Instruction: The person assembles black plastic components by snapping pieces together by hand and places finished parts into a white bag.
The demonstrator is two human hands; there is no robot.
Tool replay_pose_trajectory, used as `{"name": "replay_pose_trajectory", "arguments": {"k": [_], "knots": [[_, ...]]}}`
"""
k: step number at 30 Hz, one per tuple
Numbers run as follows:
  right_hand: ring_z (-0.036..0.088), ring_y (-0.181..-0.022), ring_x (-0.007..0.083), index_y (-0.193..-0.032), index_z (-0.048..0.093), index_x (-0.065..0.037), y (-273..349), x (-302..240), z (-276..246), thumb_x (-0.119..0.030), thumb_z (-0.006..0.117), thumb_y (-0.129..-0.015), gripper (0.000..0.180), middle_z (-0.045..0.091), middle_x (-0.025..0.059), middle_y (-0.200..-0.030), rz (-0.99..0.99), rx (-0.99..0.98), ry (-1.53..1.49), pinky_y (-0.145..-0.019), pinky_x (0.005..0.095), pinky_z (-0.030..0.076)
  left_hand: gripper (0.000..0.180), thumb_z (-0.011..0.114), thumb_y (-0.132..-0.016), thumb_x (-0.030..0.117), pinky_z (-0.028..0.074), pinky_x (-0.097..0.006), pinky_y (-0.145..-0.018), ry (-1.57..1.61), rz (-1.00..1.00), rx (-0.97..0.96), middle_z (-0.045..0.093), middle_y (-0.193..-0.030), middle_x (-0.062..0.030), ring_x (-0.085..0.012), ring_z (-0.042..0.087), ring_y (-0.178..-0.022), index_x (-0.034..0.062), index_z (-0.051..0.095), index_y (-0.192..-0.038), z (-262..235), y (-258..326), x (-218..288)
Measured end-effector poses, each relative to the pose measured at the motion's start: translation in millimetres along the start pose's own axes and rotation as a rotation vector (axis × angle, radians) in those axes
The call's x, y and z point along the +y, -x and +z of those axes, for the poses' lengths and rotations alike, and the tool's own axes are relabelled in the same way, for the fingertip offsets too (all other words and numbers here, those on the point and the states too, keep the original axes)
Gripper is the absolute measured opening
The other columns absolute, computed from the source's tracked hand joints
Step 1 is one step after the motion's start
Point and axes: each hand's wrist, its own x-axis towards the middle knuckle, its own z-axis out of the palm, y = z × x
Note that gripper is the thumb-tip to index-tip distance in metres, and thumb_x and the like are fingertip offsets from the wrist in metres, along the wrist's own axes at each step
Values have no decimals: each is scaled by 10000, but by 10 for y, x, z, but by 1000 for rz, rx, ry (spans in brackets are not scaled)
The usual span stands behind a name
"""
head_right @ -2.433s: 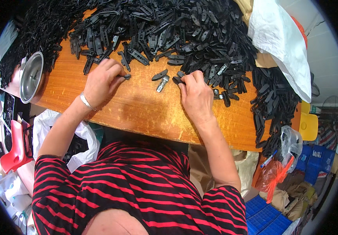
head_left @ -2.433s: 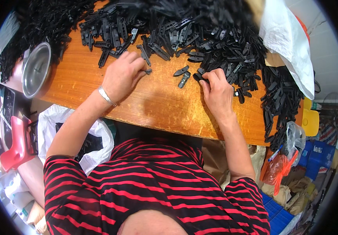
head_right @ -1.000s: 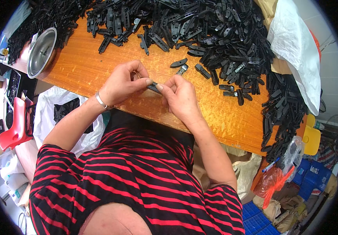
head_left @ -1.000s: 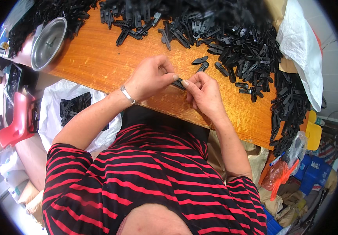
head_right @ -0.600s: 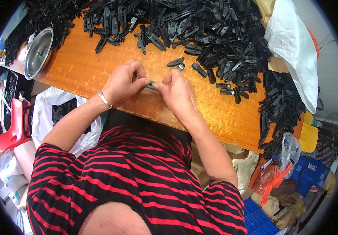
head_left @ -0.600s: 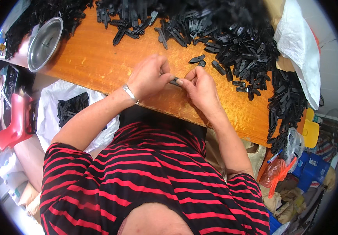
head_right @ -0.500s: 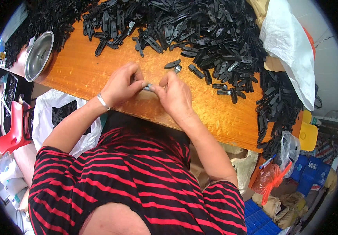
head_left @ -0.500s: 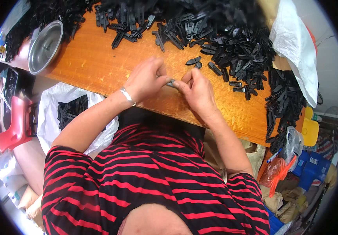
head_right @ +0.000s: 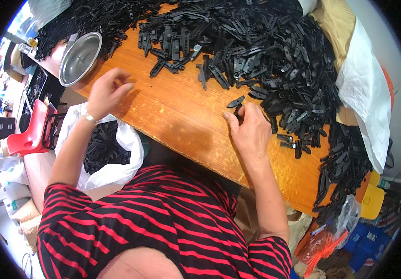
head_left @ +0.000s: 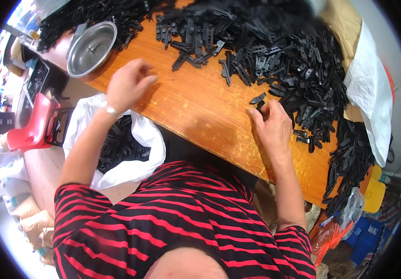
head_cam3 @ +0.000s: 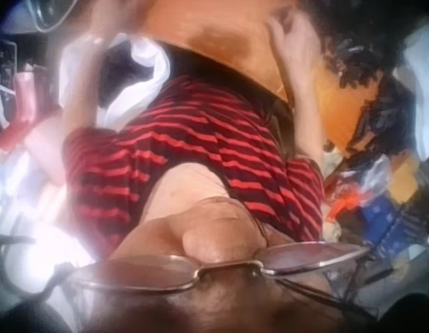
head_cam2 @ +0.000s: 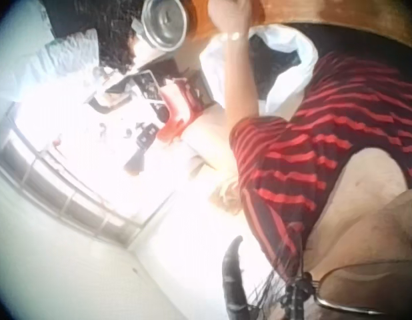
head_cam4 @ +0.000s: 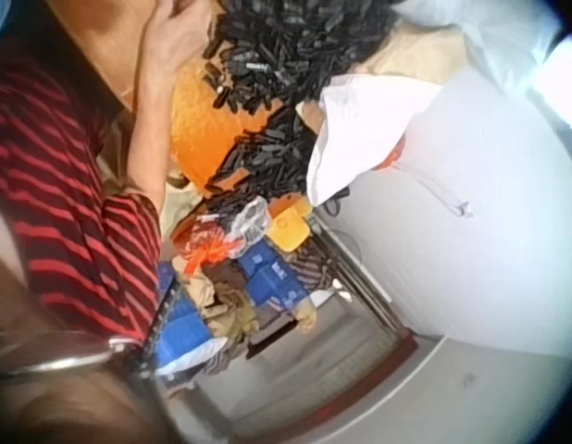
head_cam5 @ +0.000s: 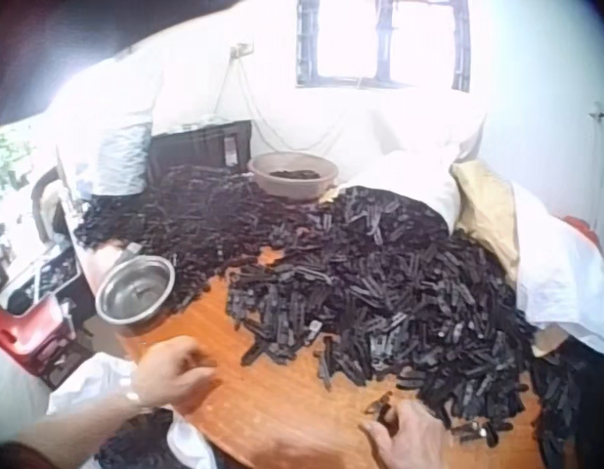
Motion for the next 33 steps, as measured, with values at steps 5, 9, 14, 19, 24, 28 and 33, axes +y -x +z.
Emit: {"name": "replay_pose_trajectory", "arguments": {"k": [5,9,14,19,24,28,33], "knots": [[666,-815,397,-916,601,-34,82,34,79,-159,792,-883,231,650,159,-924,30,9,-3,-702,488,524,332,778,-918,318,574,-434,-780,-83,9,75,750,-1054,-143,-322,735,-848,37,710,-1080,581,-416,99],[683,-745,363,-930,643,-84,230,-131,111,-129,799,-879,171,636,118,-935,-194,-28,-108,-634,457,551,332,789,-900,339,571,-450,-770,-58,-89,12,750,-873,-131,-356,712,-811,19,713,-947,659,-562,127],[693,-742,369,-965,658,-78,212,-328,247,-127,791,-891,160,631,119,-947,-319,-62,-218,-633,453,565,267,785,-982,250,486,-210,-507,631,-304,-357,720,-760,-56,-103,649,-558,23,664,-911,625,-410,280],[696,-726,324,-1157,674,-22,124,-550,268,-134,788,-917,288,677,128,-928,-233,7,-401,-634,426,566,208,764,-1001,226,509,-185,-513,1098,-510,-539,734,-792,-46,-92,689,-607,38,678,-976,752,-111,687],[602,-683,49,-1314,656,27,112,-658,220,-75,639,-1061,273,679,-5,-844,169,-143,-1130,-563,224,479,250,735,-1026,275,556,-210,-613,1162,-368,-657,728,-899,-46,-82,694,-720,35,674,-1061,837,-20,1103],[557,-541,46,-1254,720,-12,66,-416,79,-95,647,-1056,227,694,23,-770,247,-299,-1110,-480,219,441,251,744,-1019,228,554,-204,-640,1128,-256,-548,722,-938,-32,-75,690,-755,25,681,-1152,848,-75,1068],[573,-490,82,-1085,675,3,85,-278,91,-142,698,-1031,156,702,59,-730,346,-431,-984,-442,239,434,223,779,-993,185,539,-206,-616,947,-231,-618,707,-820,-25,-67,673,-699,9,670,-1075,951,-54,1003]]}}
